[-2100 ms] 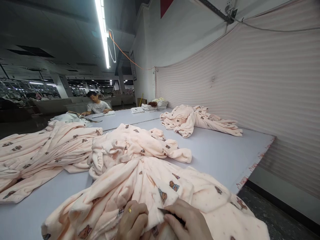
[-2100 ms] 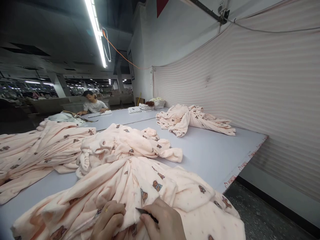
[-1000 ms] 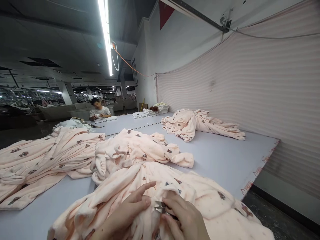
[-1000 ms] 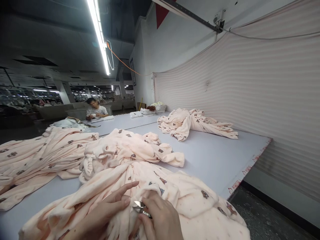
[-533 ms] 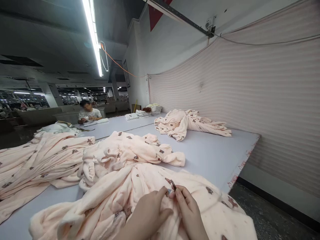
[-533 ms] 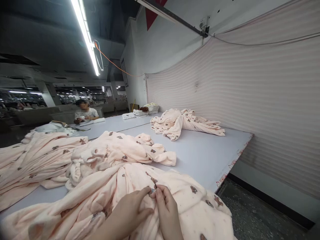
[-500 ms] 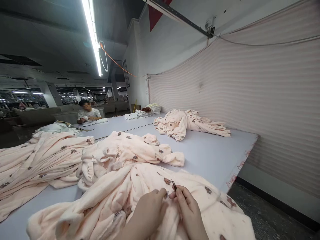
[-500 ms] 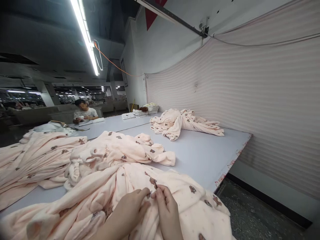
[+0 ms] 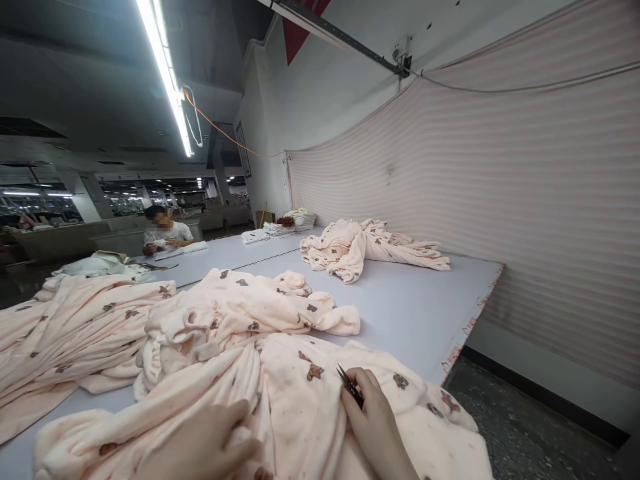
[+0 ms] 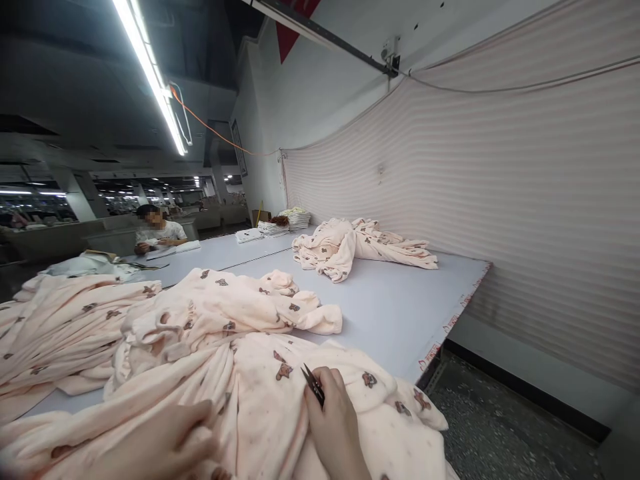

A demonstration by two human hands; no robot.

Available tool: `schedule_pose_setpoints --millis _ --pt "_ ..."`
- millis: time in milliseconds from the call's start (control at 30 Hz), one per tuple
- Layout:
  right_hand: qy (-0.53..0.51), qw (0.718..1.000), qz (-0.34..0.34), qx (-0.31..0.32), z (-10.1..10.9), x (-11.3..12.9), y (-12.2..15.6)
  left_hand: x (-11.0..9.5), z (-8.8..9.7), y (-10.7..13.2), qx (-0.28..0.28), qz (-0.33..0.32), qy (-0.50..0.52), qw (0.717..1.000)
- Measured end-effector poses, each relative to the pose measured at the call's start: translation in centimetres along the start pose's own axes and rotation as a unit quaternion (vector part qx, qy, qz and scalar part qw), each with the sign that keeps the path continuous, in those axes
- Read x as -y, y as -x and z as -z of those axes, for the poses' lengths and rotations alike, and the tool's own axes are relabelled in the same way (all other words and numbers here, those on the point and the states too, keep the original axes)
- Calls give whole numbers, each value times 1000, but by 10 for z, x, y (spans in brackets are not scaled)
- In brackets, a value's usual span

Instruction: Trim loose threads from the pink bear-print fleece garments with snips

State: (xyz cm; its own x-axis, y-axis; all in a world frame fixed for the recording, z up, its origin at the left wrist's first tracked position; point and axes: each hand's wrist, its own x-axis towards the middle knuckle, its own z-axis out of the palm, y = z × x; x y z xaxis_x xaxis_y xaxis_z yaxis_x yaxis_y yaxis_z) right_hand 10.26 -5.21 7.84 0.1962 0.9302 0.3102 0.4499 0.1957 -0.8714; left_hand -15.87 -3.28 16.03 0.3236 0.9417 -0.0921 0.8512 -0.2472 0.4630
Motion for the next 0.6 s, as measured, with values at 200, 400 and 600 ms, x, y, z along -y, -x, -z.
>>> schedule_pose_setpoints --millis 200,400,600 --pt "-190 980 40 53 -33 13 17 -53 -44 -16 22 -94 124 988" --pt "-87 994 45 49 -24 20 23 -49 -36 -8 -34 -82 228 970" --pt "27 989 121 76 -9 32 23 -42 -33 1 -56 -88 230 968"
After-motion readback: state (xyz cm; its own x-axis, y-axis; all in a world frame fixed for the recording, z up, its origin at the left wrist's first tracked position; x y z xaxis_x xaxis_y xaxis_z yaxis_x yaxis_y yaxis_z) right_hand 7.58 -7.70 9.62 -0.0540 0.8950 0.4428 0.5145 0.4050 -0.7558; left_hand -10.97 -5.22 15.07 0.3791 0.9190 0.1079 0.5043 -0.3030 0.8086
